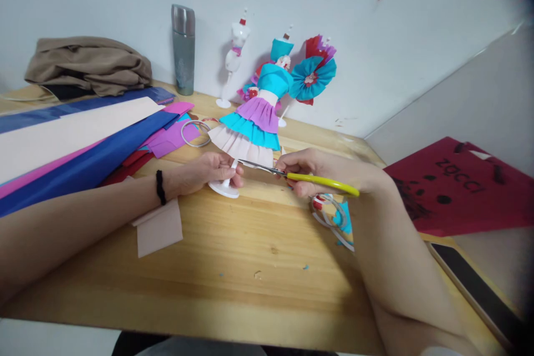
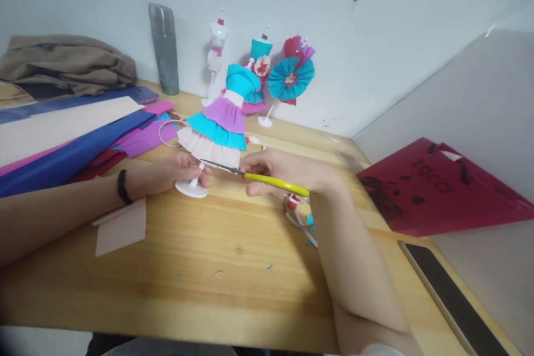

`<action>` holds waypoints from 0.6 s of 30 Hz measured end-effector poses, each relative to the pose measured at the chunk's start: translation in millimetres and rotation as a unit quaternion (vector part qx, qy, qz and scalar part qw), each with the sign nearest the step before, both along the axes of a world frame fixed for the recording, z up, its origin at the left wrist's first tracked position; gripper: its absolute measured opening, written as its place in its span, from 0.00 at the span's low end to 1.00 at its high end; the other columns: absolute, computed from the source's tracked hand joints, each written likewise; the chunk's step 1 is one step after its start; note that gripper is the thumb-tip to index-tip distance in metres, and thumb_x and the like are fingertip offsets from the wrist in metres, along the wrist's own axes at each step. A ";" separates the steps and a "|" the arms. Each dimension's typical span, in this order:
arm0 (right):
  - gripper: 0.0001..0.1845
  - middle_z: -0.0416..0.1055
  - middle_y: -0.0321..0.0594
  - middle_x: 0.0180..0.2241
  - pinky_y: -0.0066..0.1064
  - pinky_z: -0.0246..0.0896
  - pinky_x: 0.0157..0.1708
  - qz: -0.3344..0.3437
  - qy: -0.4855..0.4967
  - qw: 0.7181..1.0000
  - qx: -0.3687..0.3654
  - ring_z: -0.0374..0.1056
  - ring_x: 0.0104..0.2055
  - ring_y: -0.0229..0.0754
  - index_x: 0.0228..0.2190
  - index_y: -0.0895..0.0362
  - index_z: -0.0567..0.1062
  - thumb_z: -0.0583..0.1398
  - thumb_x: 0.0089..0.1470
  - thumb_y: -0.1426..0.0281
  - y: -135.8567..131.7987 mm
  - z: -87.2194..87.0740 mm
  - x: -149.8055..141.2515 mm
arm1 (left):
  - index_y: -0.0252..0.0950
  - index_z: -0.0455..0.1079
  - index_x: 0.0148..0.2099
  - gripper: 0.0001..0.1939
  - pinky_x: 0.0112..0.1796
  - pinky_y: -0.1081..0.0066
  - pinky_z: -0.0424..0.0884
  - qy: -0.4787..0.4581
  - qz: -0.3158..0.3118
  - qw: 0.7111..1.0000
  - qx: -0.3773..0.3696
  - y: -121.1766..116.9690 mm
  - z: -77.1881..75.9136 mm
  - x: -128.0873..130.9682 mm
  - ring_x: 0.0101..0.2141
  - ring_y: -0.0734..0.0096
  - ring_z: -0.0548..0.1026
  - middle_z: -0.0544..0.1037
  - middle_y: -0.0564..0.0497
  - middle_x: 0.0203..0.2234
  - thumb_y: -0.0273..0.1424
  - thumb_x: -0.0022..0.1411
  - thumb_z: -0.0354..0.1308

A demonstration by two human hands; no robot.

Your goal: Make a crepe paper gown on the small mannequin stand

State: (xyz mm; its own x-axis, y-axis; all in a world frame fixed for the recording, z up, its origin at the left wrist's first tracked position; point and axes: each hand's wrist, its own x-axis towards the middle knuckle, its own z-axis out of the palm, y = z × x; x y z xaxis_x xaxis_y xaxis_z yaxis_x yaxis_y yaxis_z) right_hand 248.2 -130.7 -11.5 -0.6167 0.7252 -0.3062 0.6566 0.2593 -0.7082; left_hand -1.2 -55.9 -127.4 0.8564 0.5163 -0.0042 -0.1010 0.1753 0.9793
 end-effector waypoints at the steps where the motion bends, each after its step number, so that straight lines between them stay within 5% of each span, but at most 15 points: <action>1: 0.31 0.55 0.31 0.24 0.31 0.45 0.26 -0.002 0.001 1.000 -0.002 0.49 0.26 0.35 0.32 0.56 0.67 0.60 0.49 0.40 0.0 0.2 -0.2 | 0.30 0.74 0.36 0.17 0.26 0.79 0.65 0.001 0.000 1.000 -0.002 -0.3 0.2 0.0 0.23 0.80 0.72 0.79 0.50 0.27 0.40 0.55 0.69; 18: 0.35 0.58 0.32 0.24 0.31 0.46 0.26 -0.017 -0.028 0.999 -0.002 0.52 0.26 0.36 0.34 0.57 0.69 0.61 0.44 0.37 0.6 1.4 1.4 | 0.31 0.73 0.38 0.17 0.27 0.79 0.66 0.001 0.003 1.000 0.002 1.2 -2.7 0.6 0.24 0.78 0.73 0.80 0.50 0.28 0.40 0.56 0.68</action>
